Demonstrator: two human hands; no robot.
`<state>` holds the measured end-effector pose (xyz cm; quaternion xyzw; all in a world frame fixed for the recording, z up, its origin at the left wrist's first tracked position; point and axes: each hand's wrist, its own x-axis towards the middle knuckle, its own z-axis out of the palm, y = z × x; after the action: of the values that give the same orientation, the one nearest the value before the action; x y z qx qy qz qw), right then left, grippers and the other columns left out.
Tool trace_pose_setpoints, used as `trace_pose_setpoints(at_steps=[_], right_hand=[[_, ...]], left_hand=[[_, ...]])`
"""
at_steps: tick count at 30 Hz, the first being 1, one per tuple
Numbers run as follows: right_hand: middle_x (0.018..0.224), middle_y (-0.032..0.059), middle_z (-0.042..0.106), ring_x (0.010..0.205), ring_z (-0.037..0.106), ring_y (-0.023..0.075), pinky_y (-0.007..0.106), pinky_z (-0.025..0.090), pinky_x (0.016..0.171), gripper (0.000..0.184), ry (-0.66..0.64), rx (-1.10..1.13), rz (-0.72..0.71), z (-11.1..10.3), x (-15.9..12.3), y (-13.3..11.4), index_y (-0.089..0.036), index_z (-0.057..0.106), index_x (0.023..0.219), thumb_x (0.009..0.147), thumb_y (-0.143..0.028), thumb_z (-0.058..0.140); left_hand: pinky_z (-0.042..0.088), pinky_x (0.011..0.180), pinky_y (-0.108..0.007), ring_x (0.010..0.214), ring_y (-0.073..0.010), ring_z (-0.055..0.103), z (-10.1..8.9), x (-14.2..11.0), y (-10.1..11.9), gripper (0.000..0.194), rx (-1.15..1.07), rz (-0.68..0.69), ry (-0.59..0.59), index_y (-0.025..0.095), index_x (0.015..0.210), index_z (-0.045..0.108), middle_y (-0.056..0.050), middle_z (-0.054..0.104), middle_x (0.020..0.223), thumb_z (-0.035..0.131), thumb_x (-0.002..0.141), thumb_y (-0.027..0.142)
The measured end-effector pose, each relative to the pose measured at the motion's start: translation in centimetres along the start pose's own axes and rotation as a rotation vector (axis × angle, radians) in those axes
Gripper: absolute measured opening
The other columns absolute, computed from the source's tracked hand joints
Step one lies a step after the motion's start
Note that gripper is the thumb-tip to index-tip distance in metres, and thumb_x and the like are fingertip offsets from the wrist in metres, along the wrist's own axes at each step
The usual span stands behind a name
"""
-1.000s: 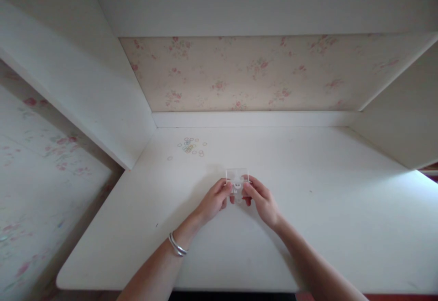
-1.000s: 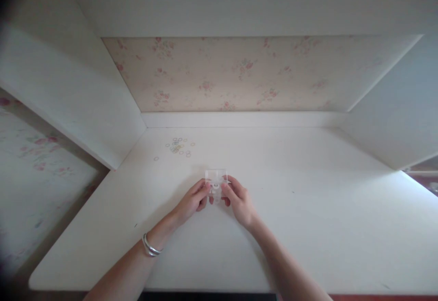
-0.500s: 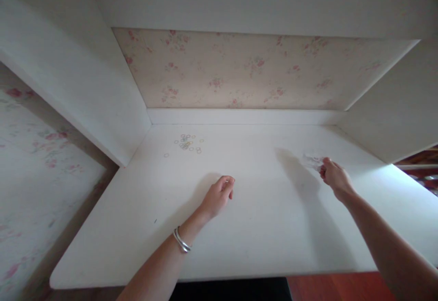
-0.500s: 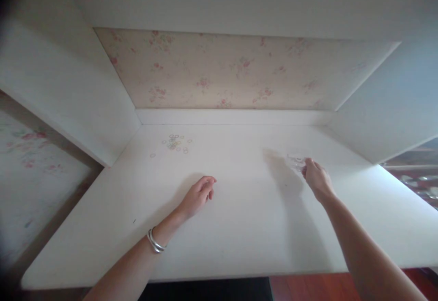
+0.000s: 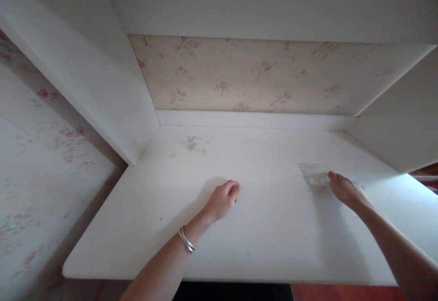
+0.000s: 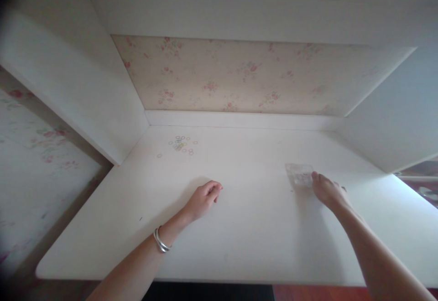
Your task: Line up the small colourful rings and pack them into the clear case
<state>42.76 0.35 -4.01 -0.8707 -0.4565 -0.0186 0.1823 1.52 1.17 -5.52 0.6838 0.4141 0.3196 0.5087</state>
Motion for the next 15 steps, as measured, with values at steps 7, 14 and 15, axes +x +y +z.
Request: trace_pose_setpoints(at_steps=[7,14,15], right_hand=[[0.082,0.02,0.066,0.066,0.059,0.0211,0.041,0.027,0.069,0.024,-0.221,-0.29,-0.084,0.4,-0.5,1.3,-0.018,0.067,0.083,0.087,-0.032,0.047],[0.113,0.0204,0.06,0.095,0.055,0.0291,0.04,0.032,0.072,0.045,0.007,-0.163,0.082,-1.0,-2.2,-1.0,-0.018,0.063,0.108,0.09,-0.039,0.028],[0.111,0.0209,0.061,0.093,0.056,0.0278,0.038,0.034,0.069,0.046,0.024,-0.063,0.096,-1.1,-2.8,-1.8,-0.016,0.064,0.107,0.09,-0.041,0.028]], left_hand=[[0.035,0.057,-0.023,0.058,-0.0124,0.048,0.0,-0.1,-0.1,0.038,0.038,0.018,0.01,0.018,0.089,0.059,0.002,0.051,0.062,0.037,0.089,0.048],[0.04,0.064,-0.023,0.069,-0.0128,0.052,-1.0,-0.3,-0.1,0.032,0.204,0.092,0.175,0.018,0.086,0.062,-0.001,0.06,0.076,0.039,0.091,0.04],[0.041,0.066,-0.024,0.071,-0.0131,0.053,-1.8,0.0,-0.4,0.031,0.247,0.109,0.228,0.018,0.085,0.062,-0.002,0.06,0.079,0.04,0.091,0.039]])
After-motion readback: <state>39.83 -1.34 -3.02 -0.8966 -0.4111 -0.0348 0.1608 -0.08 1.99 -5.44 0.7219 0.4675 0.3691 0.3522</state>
